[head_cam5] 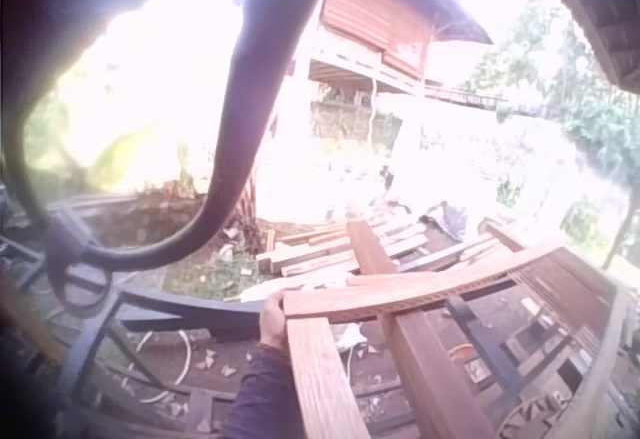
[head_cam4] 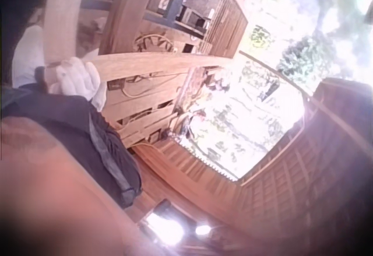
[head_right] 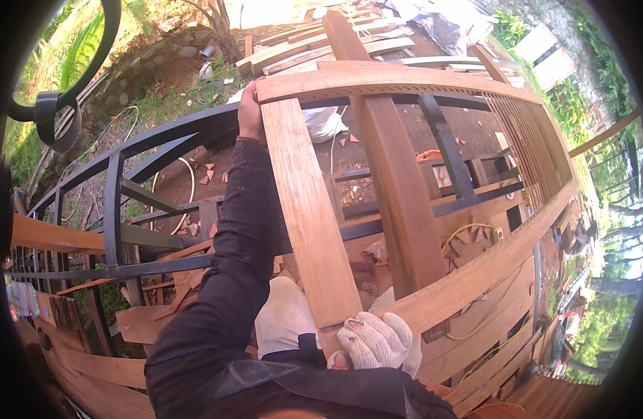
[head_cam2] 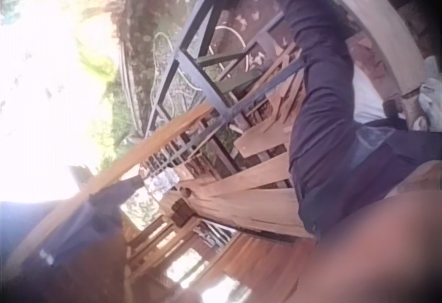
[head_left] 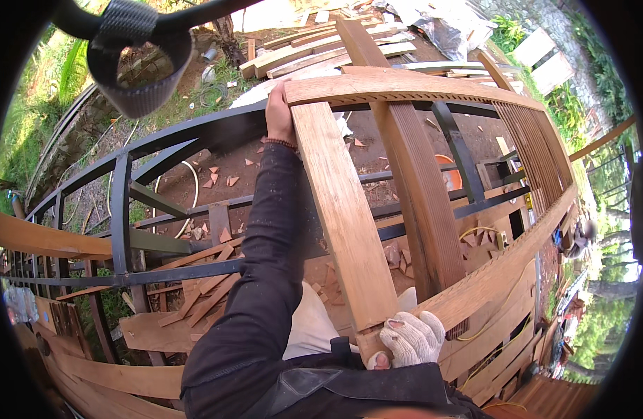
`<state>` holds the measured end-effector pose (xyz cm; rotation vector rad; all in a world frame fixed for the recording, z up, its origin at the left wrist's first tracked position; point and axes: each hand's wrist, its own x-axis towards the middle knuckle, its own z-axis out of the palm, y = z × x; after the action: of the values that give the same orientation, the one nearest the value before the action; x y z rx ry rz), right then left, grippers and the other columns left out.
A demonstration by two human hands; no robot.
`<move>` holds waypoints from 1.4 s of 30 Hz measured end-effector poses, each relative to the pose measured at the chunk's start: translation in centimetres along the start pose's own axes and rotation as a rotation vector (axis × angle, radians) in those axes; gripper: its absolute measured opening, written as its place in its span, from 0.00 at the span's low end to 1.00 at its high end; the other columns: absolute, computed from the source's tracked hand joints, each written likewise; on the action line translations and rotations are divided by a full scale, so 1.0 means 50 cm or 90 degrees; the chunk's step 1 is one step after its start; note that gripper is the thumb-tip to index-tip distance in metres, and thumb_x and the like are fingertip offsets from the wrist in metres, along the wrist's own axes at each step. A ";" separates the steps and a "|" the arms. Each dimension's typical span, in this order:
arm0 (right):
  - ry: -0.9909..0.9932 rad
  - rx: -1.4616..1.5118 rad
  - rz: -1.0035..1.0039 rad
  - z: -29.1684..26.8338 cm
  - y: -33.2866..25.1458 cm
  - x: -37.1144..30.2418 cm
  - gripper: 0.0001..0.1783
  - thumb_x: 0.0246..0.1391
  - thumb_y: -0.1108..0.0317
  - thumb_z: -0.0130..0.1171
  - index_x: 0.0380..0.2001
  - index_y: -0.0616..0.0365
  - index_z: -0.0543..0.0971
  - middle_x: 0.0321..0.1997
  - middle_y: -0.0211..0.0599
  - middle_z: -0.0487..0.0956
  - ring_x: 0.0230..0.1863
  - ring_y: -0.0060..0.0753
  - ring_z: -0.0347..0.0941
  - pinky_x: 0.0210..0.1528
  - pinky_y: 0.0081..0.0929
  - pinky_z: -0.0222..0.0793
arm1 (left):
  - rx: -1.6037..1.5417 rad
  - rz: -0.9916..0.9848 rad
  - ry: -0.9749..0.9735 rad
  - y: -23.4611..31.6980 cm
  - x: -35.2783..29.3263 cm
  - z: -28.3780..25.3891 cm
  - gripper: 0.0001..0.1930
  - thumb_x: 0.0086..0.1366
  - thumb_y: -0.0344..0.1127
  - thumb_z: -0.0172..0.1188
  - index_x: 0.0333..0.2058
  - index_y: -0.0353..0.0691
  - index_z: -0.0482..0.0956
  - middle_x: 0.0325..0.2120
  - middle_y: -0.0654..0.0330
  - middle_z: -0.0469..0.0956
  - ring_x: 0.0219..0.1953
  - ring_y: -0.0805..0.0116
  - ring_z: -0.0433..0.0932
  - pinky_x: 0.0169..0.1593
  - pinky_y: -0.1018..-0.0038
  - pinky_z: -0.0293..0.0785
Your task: The person uses a power drill to fasten a wooden slat onto a metal frame. They then pick up a second wooden piece, align it with the frame, and attempt to fit it into place.
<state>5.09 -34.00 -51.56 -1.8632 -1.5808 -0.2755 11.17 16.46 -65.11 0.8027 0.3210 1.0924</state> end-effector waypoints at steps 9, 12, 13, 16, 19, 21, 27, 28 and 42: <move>-0.023 -0.104 0.055 -0.089 0.129 0.010 0.22 0.60 0.51 0.63 0.42 0.62 0.81 0.44 0.48 0.81 0.51 0.57 0.79 0.65 0.59 0.67 | -0.134 -0.336 -0.016 0.103 -0.511 0.177 0.31 0.75 0.51 0.51 0.64 0.28 0.66 0.54 0.45 0.79 0.54 0.54 0.82 0.59 0.55 0.80; -0.039 -0.097 0.030 -0.086 0.155 0.019 0.20 0.45 0.60 0.68 0.41 0.57 0.82 0.44 0.42 0.82 0.49 0.52 0.78 0.65 0.56 0.68 | -0.177 -0.389 -0.061 0.082 -0.509 0.181 0.35 0.64 0.49 0.54 0.62 0.26 0.66 0.47 0.42 0.79 0.45 0.50 0.85 0.49 0.52 0.85; -0.023 -0.090 0.022 -0.082 0.161 0.018 0.19 0.43 0.61 0.67 0.40 0.57 0.82 0.43 0.41 0.82 0.49 0.51 0.78 0.65 0.55 0.68 | -0.176 -0.370 -0.064 0.074 -0.507 0.176 0.35 0.64 0.49 0.54 0.62 0.26 0.66 0.46 0.42 0.80 0.45 0.51 0.85 0.49 0.53 0.86; 0.018 -0.071 0.008 -0.079 0.162 0.014 0.19 0.39 0.63 0.66 0.39 0.55 0.83 0.40 0.38 0.82 0.47 0.47 0.79 0.64 0.53 0.69 | -0.172 -0.342 -0.076 0.065 -0.508 0.163 0.36 0.62 0.49 0.54 0.62 0.28 0.68 0.44 0.45 0.79 0.43 0.52 0.85 0.48 0.54 0.85; 0.024 -0.049 -0.001 -0.085 0.166 0.008 0.19 0.39 0.64 0.66 0.39 0.55 0.83 0.39 0.39 0.81 0.46 0.48 0.79 0.62 0.53 0.70 | -0.187 -0.324 -0.121 0.057 -0.507 0.160 0.36 0.60 0.49 0.55 0.62 0.28 0.68 0.43 0.46 0.79 0.45 0.53 0.84 0.50 0.54 0.84; 0.041 -0.047 -0.009 -0.087 0.173 0.007 0.18 0.39 0.64 0.66 0.38 0.56 0.83 0.39 0.40 0.81 0.45 0.49 0.79 0.62 0.52 0.70 | -0.181 -0.341 -0.137 0.061 -0.497 0.172 0.38 0.61 0.51 0.56 0.63 0.27 0.68 0.46 0.44 0.79 0.46 0.52 0.84 0.53 0.54 0.83; 0.013 0.029 0.022 -0.109 0.173 -0.001 0.20 0.40 0.63 0.69 0.40 0.57 0.83 0.41 0.41 0.82 0.47 0.49 0.79 0.59 0.49 0.71 | -0.025 -0.429 -0.020 0.090 -0.500 0.117 0.43 0.66 0.62 0.55 0.64 0.26 0.69 0.51 0.40 0.81 0.49 0.50 0.84 0.57 0.55 0.82; 0.022 0.062 0.004 -0.112 0.175 -0.001 0.21 0.41 0.63 0.70 0.41 0.57 0.83 0.43 0.42 0.82 0.48 0.49 0.79 0.61 0.47 0.71 | -0.004 -0.390 -0.032 0.091 -0.502 0.085 0.42 0.68 0.63 0.54 0.64 0.28 0.69 0.50 0.42 0.81 0.48 0.49 0.85 0.55 0.55 0.83; 0.040 -0.086 0.085 -0.256 0.401 -0.119 0.35 0.53 0.44 0.68 0.56 0.57 0.81 0.63 0.47 0.76 0.72 0.52 0.65 0.78 0.55 0.49 | 0.132 -0.316 0.049 0.143 -0.875 0.259 0.23 0.77 0.45 0.54 0.63 0.37 0.71 0.54 0.51 0.80 0.52 0.55 0.83 0.54 0.57 0.82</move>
<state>25.68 -47.34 -52.26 -2.0337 -1.4188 -0.3848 -5.53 -25.94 -57.50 0.8084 0.6676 0.6299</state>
